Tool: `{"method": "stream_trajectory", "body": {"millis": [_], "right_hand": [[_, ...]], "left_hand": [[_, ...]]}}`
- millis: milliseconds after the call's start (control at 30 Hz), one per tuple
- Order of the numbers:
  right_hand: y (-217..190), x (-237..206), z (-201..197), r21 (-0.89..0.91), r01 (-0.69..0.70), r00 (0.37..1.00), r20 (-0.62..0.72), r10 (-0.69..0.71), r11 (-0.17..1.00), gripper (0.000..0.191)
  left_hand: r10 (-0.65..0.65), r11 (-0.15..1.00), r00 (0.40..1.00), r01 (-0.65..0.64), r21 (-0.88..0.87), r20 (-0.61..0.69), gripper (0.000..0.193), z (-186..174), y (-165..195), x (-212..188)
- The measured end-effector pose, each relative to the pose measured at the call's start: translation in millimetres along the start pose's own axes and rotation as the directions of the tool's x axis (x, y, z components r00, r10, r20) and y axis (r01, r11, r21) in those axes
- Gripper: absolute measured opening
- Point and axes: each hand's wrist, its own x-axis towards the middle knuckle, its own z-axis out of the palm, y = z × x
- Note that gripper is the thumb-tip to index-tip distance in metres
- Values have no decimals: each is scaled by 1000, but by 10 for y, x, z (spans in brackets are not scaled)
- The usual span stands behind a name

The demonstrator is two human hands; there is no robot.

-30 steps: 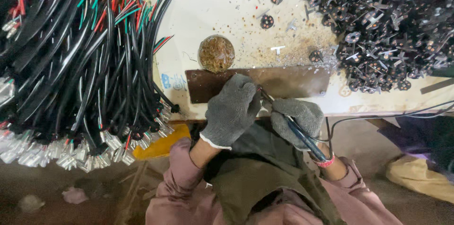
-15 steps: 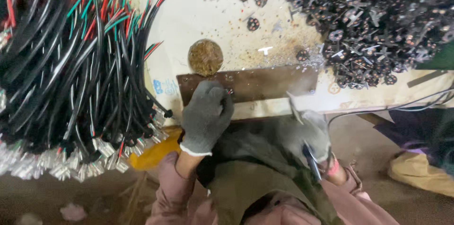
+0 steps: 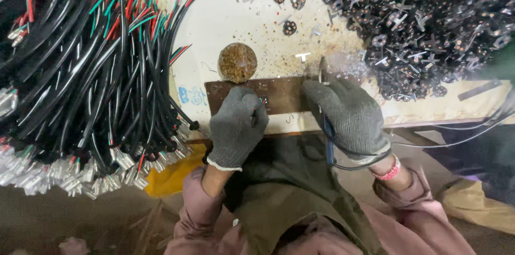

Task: The person solders electrical wire ends at a workbench, holding a wire in one gloved hand and a soldering iron in the other, touching the iron to the wire joint on a metal plate. They work through wire leads one at a time, with finished wired plugs accumulating in a pile on the left of the bench.

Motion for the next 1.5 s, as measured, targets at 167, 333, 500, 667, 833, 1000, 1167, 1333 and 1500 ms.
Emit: {"method": "stream_trajectory", "body": {"millis": [167,333,500,667,833,1000,1167,1333,1500], "right_hand": [[-431,217,53,-322,100,994,1,-106,941,34],[-357,251,-22,-37,-30,998,-53,28,999,24],[-23,83,-76,285,-64,993,-79,90,956,29],[-7,80,23,151,-69,988,-125,88,986,36],[-35,36,111,227,-133,961,-210,182,965,27],[-25,-8,158,213,-93,961,-235,143,973,32],[-87,21,122,240,-34,980,-184,80,970,38],[-223,46,143,210,-91,973,-191,132,974,32],[-298,51,108,306,-85,959,-232,161,948,30]], "left_hand": [[-7,1000,1000,7,-24,16,14,-26,11,-13],[0,1000,1000,1,-27,11,12,-51,21,28],[-26,1000,1000,26,11,11,9,-26,41,5],[14,994,999,-10,105,-35,9,26,45,-36],[-40,990,999,41,132,-16,8,32,93,-63],[-49,973,999,50,223,-9,10,13,161,-67],[-65,952,998,58,299,14,9,2,217,-71],[-161,929,980,109,354,119,12,-14,246,-66],[-170,952,977,128,279,132,12,-62,217,-63]]}}
